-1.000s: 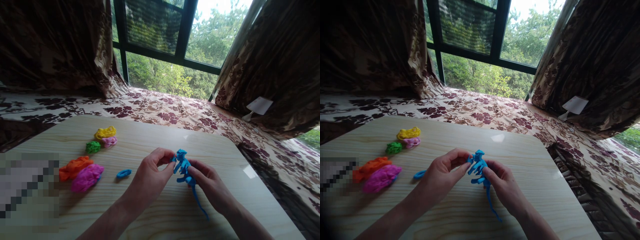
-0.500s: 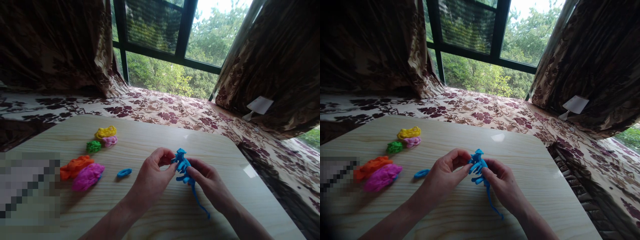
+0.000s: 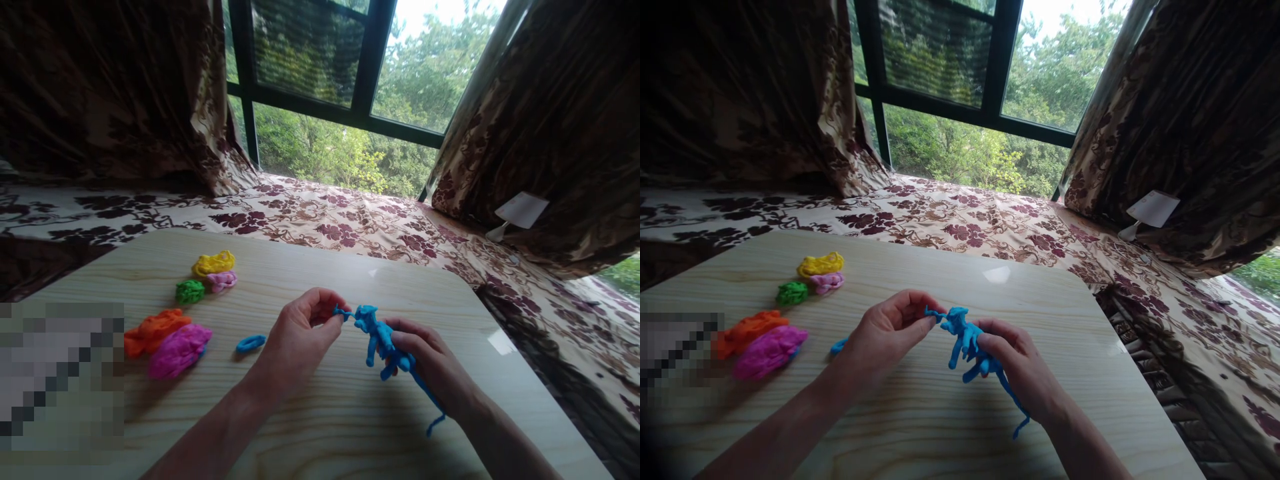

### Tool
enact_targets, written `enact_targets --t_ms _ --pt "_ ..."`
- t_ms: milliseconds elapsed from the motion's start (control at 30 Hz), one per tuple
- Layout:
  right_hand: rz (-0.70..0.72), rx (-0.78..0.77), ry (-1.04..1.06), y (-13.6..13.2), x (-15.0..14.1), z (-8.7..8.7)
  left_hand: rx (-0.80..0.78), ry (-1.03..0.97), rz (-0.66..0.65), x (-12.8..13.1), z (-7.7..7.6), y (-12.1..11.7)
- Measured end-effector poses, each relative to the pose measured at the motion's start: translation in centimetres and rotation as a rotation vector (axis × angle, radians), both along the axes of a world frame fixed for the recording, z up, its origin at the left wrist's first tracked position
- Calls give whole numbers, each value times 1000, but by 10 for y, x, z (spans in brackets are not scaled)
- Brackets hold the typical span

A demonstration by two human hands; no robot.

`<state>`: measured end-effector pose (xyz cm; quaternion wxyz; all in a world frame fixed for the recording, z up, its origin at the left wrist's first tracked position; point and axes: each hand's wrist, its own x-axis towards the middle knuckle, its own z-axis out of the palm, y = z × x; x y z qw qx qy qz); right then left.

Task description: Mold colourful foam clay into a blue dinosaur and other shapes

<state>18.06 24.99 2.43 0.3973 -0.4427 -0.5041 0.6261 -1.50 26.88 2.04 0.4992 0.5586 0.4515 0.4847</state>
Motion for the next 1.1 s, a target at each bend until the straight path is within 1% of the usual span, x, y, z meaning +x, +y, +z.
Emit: enact_targets --t_ms 100,167,233,367,467,567,633,733,867,1000,1100 --pt "17 -23 -67 0 3 2 26 -7 20 -1 0 1" --pt "9 -16 -97 0 4 2 19 -34 11 -1 0 2" --pt "6 8 -99 1 5 2 -33 -81 -21 0 2 1" --pt "18 39 -71 1 4 3 -174 -133 -126 -1 9 -1" --pt "44 32 -58 0 4 4 -182 -101 -153 -3 10 -2" --pt "77 25 -66 -2 7 3 -158 -60 -142 -5 9 -2" --pt "116 27 -91 -3 7 4 -160 -69 -113 -6 10 -2" --pt "164 75 -158 -4 5 6 -180 -149 -57 -7 14 -2" --pt "202 150 -250 -3 0 9 -156 -264 -1 -8 19 -1" --pt "129 229 -348 0 0 3 -146 -313 20 -10 19 -1" --pt "80 253 -386 2 2 -4 -134 -323 25 -10 19 -2"
